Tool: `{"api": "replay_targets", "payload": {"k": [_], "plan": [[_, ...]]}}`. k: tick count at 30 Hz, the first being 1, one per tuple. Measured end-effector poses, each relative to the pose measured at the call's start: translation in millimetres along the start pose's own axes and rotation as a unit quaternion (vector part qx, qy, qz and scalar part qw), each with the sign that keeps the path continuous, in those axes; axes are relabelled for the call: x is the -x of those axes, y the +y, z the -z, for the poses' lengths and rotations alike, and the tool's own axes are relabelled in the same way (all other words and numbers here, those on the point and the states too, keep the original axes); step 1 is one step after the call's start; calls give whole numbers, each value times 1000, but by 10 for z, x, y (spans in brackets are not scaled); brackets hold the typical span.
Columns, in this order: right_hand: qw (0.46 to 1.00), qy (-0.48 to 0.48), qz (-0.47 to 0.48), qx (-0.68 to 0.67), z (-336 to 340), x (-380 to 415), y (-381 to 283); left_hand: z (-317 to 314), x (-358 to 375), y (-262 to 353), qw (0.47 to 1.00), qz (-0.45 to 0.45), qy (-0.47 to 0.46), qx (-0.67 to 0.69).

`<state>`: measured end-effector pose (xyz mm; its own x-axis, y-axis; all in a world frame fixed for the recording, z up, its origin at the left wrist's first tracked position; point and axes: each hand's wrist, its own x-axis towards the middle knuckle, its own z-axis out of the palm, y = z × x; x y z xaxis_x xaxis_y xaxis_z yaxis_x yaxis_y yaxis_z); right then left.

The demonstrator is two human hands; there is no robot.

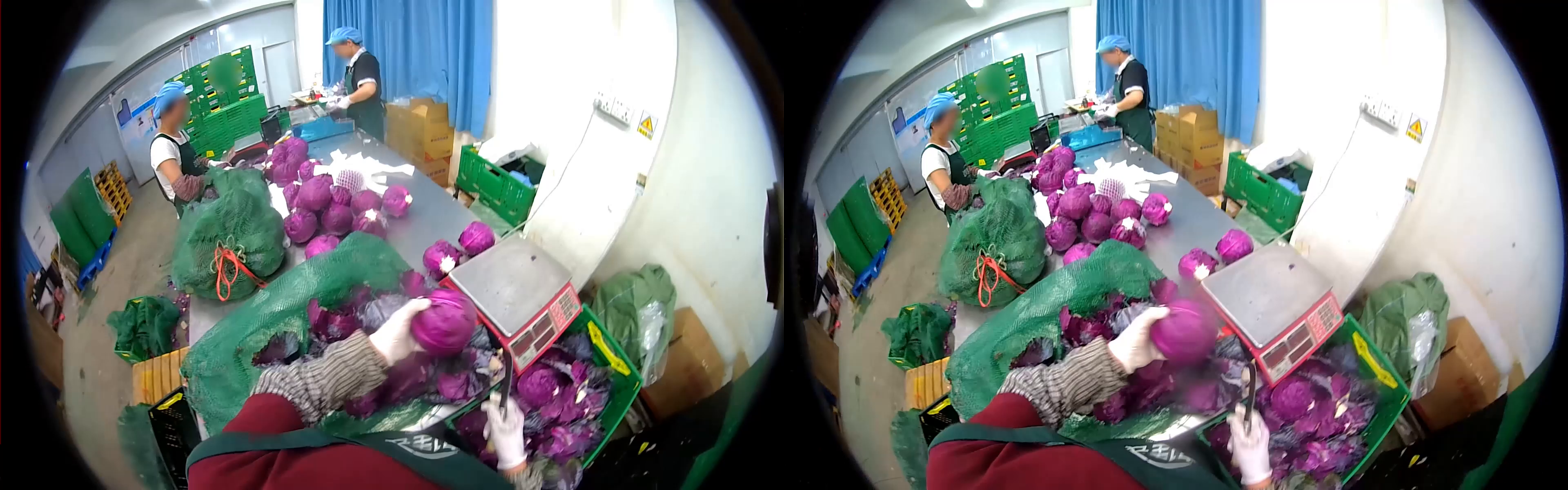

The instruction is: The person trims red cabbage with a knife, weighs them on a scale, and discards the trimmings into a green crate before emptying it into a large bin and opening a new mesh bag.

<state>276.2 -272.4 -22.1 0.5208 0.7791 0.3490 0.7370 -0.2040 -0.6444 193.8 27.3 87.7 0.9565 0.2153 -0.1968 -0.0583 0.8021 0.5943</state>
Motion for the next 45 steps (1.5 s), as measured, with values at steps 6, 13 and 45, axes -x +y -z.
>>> {"api": "replay_targets", "payload": {"k": [6, 13, 45], "plan": [[893, 95, -306, -317, 165, 498, -273, -524, -1438, -70, 933, -164, 73, -313], [900, 120, -291, -301, 191, 535, -179, -439, -2079, 301, 823, -142, 85, -544], [991, 25, -61, -116, -136, -364, -133, 487, -1779, 1353, 953, -294, 60, -43]]}}
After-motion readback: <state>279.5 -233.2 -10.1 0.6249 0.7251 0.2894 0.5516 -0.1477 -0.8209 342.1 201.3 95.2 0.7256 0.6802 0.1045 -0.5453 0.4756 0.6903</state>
